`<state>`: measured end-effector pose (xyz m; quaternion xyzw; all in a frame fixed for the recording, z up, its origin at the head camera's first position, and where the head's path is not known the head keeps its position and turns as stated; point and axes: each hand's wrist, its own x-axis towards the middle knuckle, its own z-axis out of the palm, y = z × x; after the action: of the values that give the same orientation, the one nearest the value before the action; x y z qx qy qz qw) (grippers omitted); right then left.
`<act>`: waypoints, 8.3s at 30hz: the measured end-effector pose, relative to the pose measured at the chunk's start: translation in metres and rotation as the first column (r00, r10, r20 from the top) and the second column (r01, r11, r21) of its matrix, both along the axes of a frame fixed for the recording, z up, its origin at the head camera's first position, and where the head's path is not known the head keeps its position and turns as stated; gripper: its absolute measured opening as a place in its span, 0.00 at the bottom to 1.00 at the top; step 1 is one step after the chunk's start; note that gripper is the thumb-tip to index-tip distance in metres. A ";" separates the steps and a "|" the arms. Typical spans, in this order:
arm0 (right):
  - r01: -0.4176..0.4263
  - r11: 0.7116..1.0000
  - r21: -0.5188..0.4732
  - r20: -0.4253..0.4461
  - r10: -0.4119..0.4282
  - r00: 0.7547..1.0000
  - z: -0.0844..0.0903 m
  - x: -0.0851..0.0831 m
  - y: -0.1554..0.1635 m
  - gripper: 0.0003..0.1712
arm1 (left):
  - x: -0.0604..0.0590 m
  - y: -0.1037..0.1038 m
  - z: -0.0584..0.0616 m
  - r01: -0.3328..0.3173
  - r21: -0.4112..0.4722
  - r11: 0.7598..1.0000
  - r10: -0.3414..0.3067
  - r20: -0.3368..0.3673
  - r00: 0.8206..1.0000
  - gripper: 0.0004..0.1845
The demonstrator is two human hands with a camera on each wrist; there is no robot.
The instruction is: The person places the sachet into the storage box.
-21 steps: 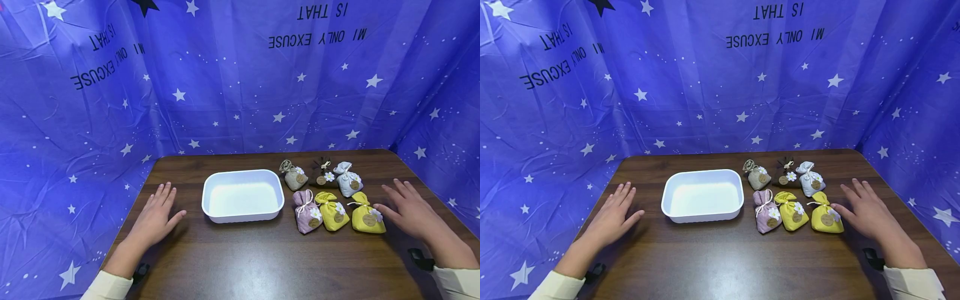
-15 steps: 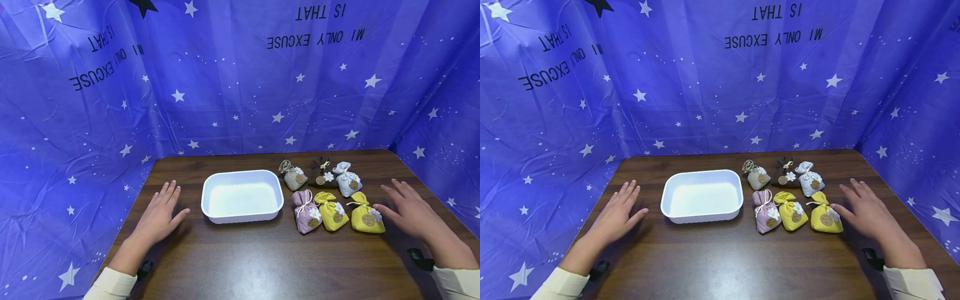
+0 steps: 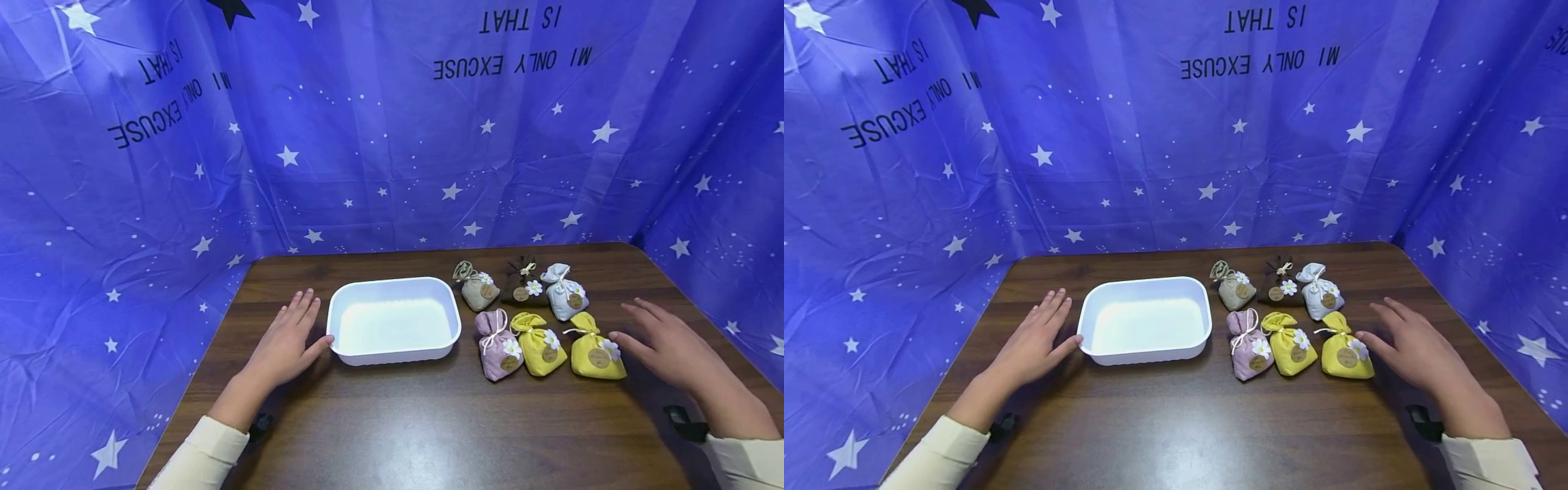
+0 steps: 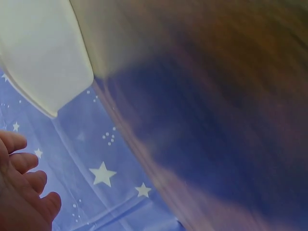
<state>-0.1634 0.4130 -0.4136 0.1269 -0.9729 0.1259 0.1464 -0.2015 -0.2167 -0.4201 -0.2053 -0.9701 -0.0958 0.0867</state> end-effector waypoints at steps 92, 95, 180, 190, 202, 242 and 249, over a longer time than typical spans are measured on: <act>0.066 0.936 -0.346 0.454 0.105 0.885 -0.023 0.000 -0.005 0.24 | -0.011 0.029 -0.018 0.045 -0.044 0.998 -0.040 0.112 0.993 0.55; 0.067 0.931 -0.359 0.459 0.114 0.881 -0.022 0.001 -0.007 0.24 | -0.011 0.029 -0.018 0.045 -0.043 0.998 -0.040 0.114 0.993 0.55; -0.375 0.834 -0.404 0.259 0.498 0.828 0.064 -0.143 -0.210 0.15 | -0.010 0.026 -0.016 0.038 -0.050 0.998 -0.032 0.100 0.994 0.55; -0.422 0.807 -0.413 0.307 0.560 0.770 0.059 -0.161 -0.265 0.14 | -0.008 0.026 -0.018 0.035 -0.053 0.998 -0.029 0.110 0.993 0.55; -0.506 0.763 -0.403 0.285 0.630 0.722 0.053 -0.174 -0.318 0.14 | -0.011 0.028 -0.017 0.043 -0.053 0.998 -0.037 0.107 0.994 0.54; -0.554 0.767 -0.325 0.269 0.636 0.723 -0.005 -0.171 -0.393 0.12 | -0.012 0.030 -0.017 0.033 -0.055 0.998 -0.026 0.119 0.993 0.54; -0.536 0.787 -0.307 0.296 0.614 0.732 -0.003 -0.169 -0.390 0.13 | -0.011 0.031 -0.015 0.043 -0.072 0.997 -0.034 0.115 0.993 0.54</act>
<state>-0.3326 0.0227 -0.4169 0.3804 -0.8763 0.2847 -0.0795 -0.2129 -0.1854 -0.4353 -0.2213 -0.9722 -0.0731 0.0216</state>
